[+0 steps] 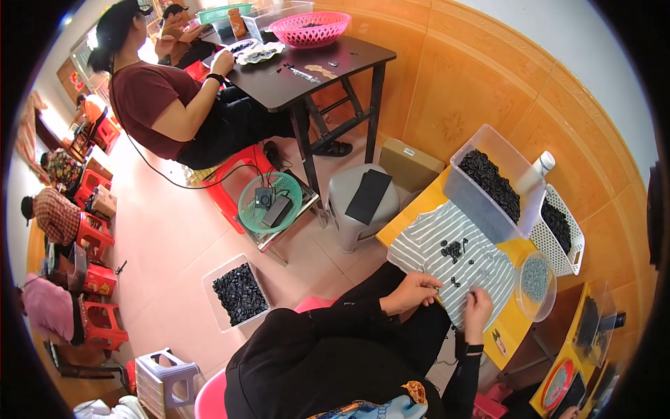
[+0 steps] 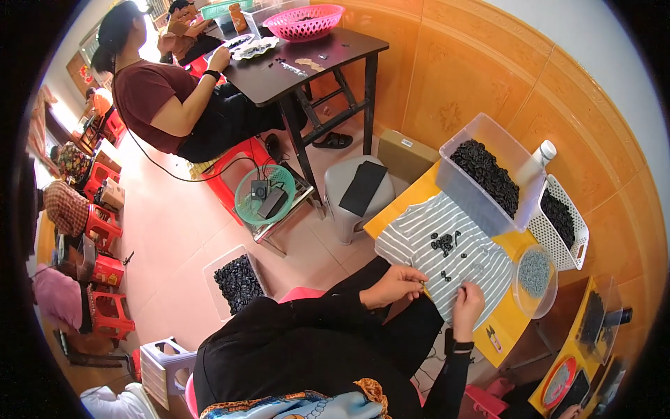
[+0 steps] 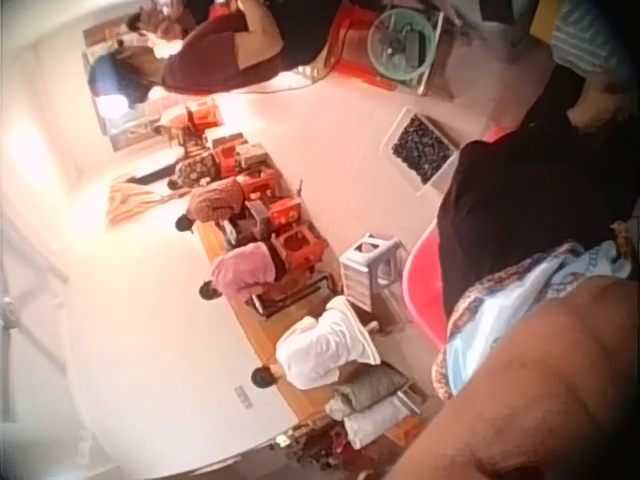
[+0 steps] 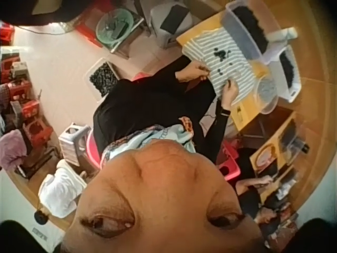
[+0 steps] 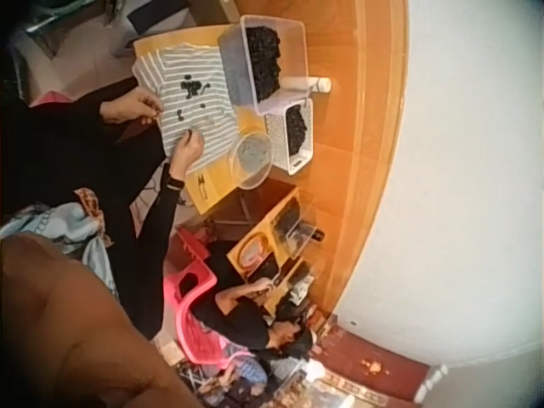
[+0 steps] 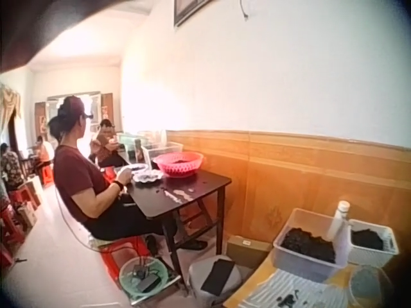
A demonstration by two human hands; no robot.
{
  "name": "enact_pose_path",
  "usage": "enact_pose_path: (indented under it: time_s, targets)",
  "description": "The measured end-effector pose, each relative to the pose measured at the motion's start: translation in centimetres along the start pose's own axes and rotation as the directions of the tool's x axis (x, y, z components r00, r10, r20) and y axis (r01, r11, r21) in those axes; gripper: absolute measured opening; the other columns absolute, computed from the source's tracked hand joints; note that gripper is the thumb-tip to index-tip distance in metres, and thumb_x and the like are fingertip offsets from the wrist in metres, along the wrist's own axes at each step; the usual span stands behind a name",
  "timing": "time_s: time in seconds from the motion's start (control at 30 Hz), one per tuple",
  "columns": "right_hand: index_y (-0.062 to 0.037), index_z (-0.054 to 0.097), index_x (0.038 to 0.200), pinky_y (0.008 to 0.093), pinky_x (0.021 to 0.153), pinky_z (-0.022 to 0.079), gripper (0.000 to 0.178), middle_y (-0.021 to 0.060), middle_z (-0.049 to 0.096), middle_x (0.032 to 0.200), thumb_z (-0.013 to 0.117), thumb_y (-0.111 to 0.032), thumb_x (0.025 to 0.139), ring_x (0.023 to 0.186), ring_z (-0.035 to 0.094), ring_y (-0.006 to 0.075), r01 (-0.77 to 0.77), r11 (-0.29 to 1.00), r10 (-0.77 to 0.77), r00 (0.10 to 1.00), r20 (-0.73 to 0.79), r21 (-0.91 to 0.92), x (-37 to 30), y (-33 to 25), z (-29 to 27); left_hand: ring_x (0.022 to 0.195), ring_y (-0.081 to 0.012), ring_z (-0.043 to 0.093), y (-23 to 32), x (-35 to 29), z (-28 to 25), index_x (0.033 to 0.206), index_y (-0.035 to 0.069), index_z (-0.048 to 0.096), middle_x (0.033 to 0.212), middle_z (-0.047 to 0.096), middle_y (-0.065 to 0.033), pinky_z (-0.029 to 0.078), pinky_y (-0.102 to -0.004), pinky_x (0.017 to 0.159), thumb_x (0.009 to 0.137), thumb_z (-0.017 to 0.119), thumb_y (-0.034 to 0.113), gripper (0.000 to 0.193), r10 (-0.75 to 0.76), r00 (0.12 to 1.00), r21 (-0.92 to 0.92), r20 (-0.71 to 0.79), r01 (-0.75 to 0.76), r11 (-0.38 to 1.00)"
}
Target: Assembling small black plastic or rubber components at a workstation.
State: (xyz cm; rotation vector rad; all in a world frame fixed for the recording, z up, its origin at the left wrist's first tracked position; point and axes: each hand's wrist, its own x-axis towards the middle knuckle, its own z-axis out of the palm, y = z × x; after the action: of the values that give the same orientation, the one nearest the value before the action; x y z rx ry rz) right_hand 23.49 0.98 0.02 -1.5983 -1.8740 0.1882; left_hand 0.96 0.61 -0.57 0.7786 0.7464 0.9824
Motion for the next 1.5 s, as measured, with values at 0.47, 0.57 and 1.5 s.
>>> enact_pose_path:
  time_s: [0.47, 0.57, 1.5]
  targets:
    - [0.0027, 0.061, 0.09, 0.0423, 0.074, 0.042, 0.02, 0.0173, 0.051, 0.083, 0.052, 0.002, 0.072, 0.085, 0.052, 0.0351, 0.06, 0.952, -0.041, 0.997, 0.069, -0.302, -2.0, -1.6, -1.3, 0.061, -0.0094, 0.057, -0.6, -0.3, 3.3, 0.103, -0.005, 0.06, 0.073, 0.059, -0.0034, 0.046, -0.0201, 0.051, 0.081, 0.057, -0.001, 0.022, -0.052, 0.998, 0.06, 0.027, 0.05, 0.997]
    - [0.0028, 0.061, 0.089, 0.0433, 0.074, 0.042, 0.019, 0.0183, 0.052, 0.085, 0.051, 0.002, 0.073, 0.085, 0.052, 0.0362, 0.02, 0.974, -0.021, 1.0, -0.002, -0.224, -2.5, -1.8, -1.1, 0.061, -0.0092, 0.057, -1.0, -0.7, 3.8, 0.103, -0.005, 0.061, 0.074, 0.059, -0.0037, 0.046, -0.0204, 0.051, 0.082, 0.057, 0.0, 0.022, -0.08, 0.996, 0.084, 0.044, 0.076, 0.993]
    - [-0.0045, 0.063, 0.081, 0.0389, 0.066, 0.044, 0.009, 0.0109, 0.049, 0.079, 0.064, -0.004, 0.072, 0.081, 0.053, 0.0294, -0.18, 0.977, 0.145, 0.955, -0.259, -0.117, -3.7, -0.9, -0.3, 0.063, -0.0115, 0.061, -0.2, -0.5, 3.7, 0.102, -0.006, 0.061, 0.081, 0.066, -0.0111, 0.048, -0.0203, 0.052, 0.085, 0.056, 0.0, 0.019, -0.125, 0.987, 0.112, 0.098, 0.114, 0.987]
